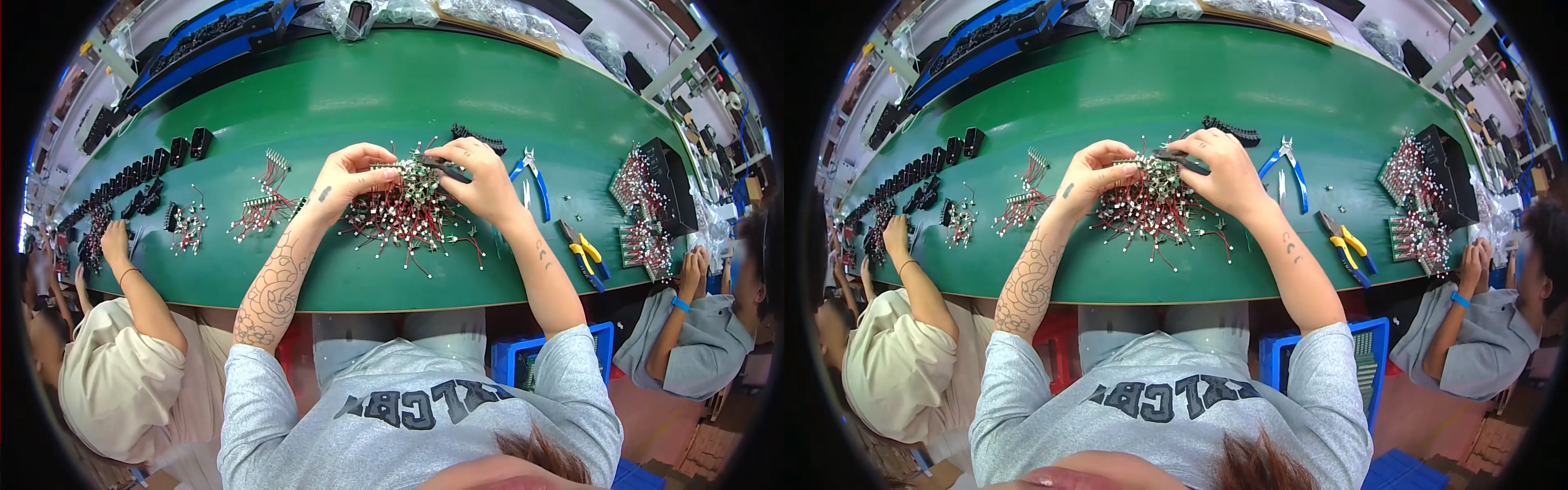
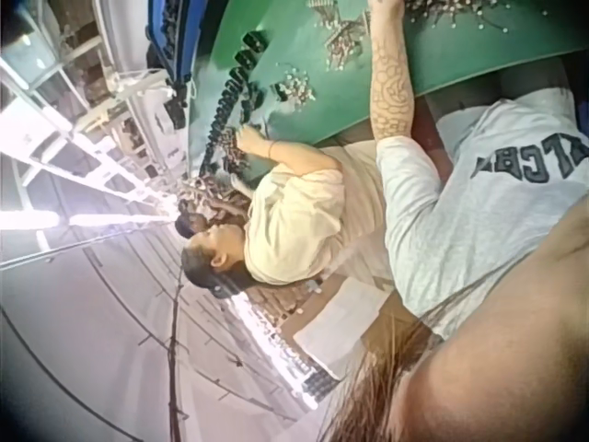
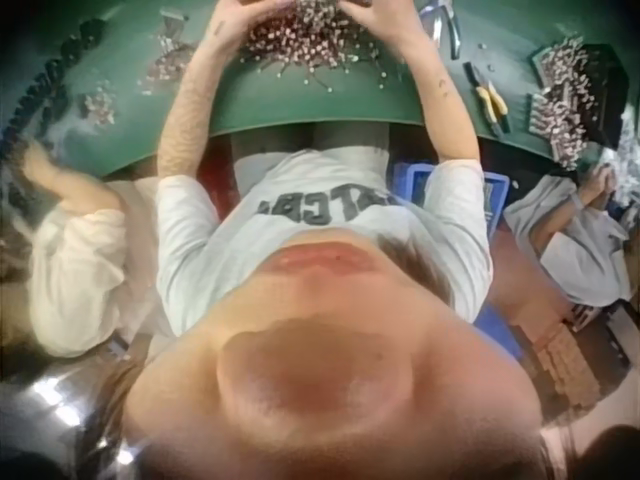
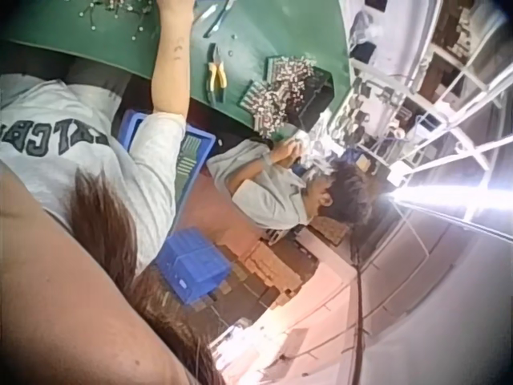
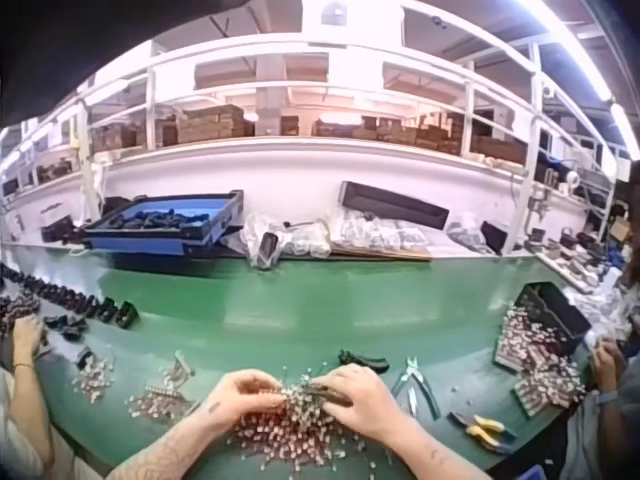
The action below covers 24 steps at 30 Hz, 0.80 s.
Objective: Manually assembling small electronic components at a production line workstation.
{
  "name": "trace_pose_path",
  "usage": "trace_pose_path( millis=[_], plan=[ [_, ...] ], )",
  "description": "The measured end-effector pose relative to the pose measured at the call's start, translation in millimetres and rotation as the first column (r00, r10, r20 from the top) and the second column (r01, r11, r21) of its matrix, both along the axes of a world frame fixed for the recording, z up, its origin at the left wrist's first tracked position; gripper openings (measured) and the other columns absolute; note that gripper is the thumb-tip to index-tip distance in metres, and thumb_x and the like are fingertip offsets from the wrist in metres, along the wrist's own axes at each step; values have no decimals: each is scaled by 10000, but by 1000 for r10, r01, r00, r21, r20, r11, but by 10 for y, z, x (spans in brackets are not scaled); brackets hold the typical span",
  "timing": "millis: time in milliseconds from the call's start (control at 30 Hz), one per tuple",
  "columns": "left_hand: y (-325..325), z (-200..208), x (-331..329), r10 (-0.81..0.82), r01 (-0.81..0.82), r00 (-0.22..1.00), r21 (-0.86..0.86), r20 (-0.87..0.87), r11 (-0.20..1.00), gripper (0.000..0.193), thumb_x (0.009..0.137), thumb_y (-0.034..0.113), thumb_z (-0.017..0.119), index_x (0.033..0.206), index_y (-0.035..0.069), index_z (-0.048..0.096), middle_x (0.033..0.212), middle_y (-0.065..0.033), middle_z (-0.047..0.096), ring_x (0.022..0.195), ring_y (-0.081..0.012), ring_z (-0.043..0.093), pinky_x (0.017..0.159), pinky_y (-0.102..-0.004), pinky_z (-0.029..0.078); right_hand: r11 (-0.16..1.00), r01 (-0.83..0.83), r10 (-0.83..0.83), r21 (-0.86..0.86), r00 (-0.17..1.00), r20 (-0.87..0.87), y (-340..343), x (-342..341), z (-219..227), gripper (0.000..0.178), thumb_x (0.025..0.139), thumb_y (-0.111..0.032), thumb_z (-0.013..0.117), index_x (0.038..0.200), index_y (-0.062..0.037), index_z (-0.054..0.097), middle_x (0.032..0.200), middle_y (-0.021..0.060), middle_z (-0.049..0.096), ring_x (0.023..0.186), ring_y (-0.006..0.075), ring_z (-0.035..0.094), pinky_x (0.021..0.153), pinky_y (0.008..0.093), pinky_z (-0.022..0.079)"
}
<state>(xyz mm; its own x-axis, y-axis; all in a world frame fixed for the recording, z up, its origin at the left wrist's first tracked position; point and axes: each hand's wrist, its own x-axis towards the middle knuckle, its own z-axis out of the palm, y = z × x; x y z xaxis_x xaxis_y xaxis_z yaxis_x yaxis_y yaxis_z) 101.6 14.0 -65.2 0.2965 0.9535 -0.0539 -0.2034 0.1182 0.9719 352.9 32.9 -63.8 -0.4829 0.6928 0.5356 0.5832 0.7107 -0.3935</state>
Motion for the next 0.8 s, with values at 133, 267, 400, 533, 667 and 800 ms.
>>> trace_pose_path(
  millis=[133, 267, 400, 533, 667, 800],
  plan=[
    [-22, -4, 47, 2, -1, 999, 28, -44, 1000, 175, 845, 23, 742, 1012, 18, 690, 890, -84, 721, 811, -124, 683, 752, -213, 563, 1000, -11, 10, 19, 1000, 22, -42, -32, -22, 360, 724, -83, 720, 1082, -113, 709, 996, 38, 674, 951, 223, 615, 901, 340, 461],
    [-41, 17, 80, 10, -8, 999, 31, -51, 999, 166, 839, 20, 746, 997, 18, 694, 873, -80, 721, 803, -122, 682, 736, -207, 558, 997, 0, -5, 72, 998, 65, -58, -43, -20, 367, 714, -66, 719, 1078, -108, 714, 979, 37, 677, 942, 223, 620, 909, 343, 468],
    [-53, 17, 87, 35, -33, 998, 37, -52, 999, 145, 839, 12, 741, 978, 16, 701, 855, -76, 718, 788, -118, 677, 724, -203, 551, 990, 19, -34, 138, 994, 105, -83, -50, 36, 366, 713, -76, 730, 1077, -112, 713, 981, 33, 676, 929, 220, 620, 912, 342, 465],
    [-57, -2, 76, 27, -21, 998, 90, -65, 996, 119, 843, 2, 727, 959, 15, 704, 841, -68, 708, 769, -112, 667, 713, -199, 544, 981, 46, -82, 190, 979, 189, -139, -63, 88, 330, 721, -80, 731, 1050, -104, 720, 946, 38, 680, 887, 223, 626, 882, 333, 477],
    [-31, 0, 36, -62, 66, 997, 82, -44, 994, 91, 849, -3, 715, 937, 16, 704, 824, -66, 698, 765, -109, 661, 713, -202, 544, 1000, -8, 5, 19, 989, 147, -142, -35, 90, 282, 732, -85, 728, 1014, -98, 724, 905, 43, 679, 858, 220, 629, 838, 322, 486],
    [-16, -2, 1, -127, 128, 992, 56, -25, 990, 82, 858, -2, 706, 937, 16, 697, 821, -67, 691, 764, -109, 659, 708, -201, 543, 986, -72, 81, -148, 995, 58, -109, -11, 68, 225, 747, -116, 722, 970, -85, 730, 883, 53, 689, 825, 227, 632, 802, 321, 485]
  ],
)
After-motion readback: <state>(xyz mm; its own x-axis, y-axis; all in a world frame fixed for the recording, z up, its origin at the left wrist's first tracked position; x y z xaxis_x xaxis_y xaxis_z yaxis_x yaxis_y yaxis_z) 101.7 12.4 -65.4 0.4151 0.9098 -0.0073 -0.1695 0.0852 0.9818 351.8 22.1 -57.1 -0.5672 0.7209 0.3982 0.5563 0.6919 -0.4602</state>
